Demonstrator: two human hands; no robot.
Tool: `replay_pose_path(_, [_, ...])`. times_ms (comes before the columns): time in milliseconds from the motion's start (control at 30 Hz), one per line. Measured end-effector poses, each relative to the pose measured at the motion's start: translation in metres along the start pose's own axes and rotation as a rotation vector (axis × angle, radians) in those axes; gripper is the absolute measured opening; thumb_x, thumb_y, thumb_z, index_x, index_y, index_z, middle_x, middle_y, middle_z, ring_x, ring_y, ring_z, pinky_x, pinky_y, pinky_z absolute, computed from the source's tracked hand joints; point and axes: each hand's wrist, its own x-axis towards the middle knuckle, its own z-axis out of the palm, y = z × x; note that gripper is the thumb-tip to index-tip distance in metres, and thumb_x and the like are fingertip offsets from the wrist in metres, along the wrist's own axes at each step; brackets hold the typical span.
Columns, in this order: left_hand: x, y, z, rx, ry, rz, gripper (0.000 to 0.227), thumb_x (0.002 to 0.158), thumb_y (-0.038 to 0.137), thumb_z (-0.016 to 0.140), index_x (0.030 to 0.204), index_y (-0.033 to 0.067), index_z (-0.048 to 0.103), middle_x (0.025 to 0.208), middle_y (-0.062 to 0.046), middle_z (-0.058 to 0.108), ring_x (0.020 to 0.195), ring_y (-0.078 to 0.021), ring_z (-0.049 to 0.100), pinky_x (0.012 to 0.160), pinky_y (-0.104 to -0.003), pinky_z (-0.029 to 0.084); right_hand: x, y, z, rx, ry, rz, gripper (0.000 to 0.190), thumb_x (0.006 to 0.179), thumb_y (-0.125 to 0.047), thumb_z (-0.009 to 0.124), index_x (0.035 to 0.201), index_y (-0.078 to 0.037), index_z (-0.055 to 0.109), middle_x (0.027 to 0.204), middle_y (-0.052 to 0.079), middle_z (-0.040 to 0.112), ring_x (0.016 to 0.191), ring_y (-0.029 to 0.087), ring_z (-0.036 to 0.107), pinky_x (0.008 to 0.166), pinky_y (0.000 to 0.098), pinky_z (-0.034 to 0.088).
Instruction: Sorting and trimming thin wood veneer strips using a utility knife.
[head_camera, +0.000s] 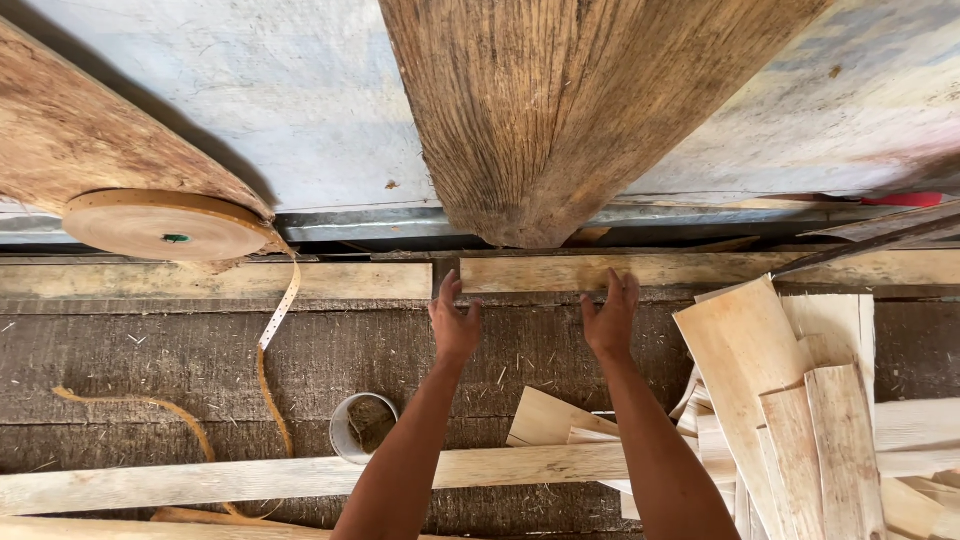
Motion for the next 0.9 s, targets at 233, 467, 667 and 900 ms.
replay_pose_path(233, [-0.014,0.022,0.003,-0.308,-0.122,-0.06,0.078,0.09,0.016,0.068,0.16,0.0187,0.035,0.15,-0.005,0.056,0.138,-0.0247,0.052,0.12,-0.047,0.038,0.003,0.011,0.003,-0.106,-0.015,-0.027,0.076,0.095,-0.028,0.075,0.159,-0.014,0.037,0.169,0.024,0.012,0.157,0.046,0.007,0.126,0.058,0.02])
replay_pose_path(467, [-0.023,0.047,0.021,-0.145,-0.228,0.048,0.071,0.095,0.017,0.068,0.157,0.0186,0.034,0.156,-0.008,0.051,0.142,-0.028,0.049,0.129,-0.05,0.007,0.0,0.012,-0.001,-0.085,-0.022,-0.013,0.074,0.095,-0.029,0.073,0.159,-0.017,0.036,0.171,0.023,0.008,0.157,0.048,-0.001,0.124,0.0596,0.02])
replay_pose_path(667, [-0.026,0.045,0.039,-0.138,-0.298,0.044,0.073,0.098,0.018,0.068,0.16,0.0213,0.03,0.16,-0.01,0.044,0.15,-0.0339,0.033,0.126,-0.05,0.019,0.0,0.019,0.001,-0.077,0.01,-0.026,0.075,0.096,-0.029,0.072,0.16,-0.02,0.036,0.172,0.022,0.009,0.157,0.051,0.0,0.124,0.0612,0.021])
replay_pose_path(900, [-0.045,0.119,-0.009,-0.226,-0.403,-0.255,0.073,0.096,0.021,0.062,0.161,0.0292,0.03,0.16,-0.014,0.033,0.125,-0.0376,0.063,0.11,-0.043,0.051,0.005,0.011,-0.006,0.075,0.05,-0.016,0.086,0.094,-0.023,0.075,0.165,-0.019,0.027,0.172,0.022,0.01,0.157,0.052,0.0,0.125,0.0624,0.017])
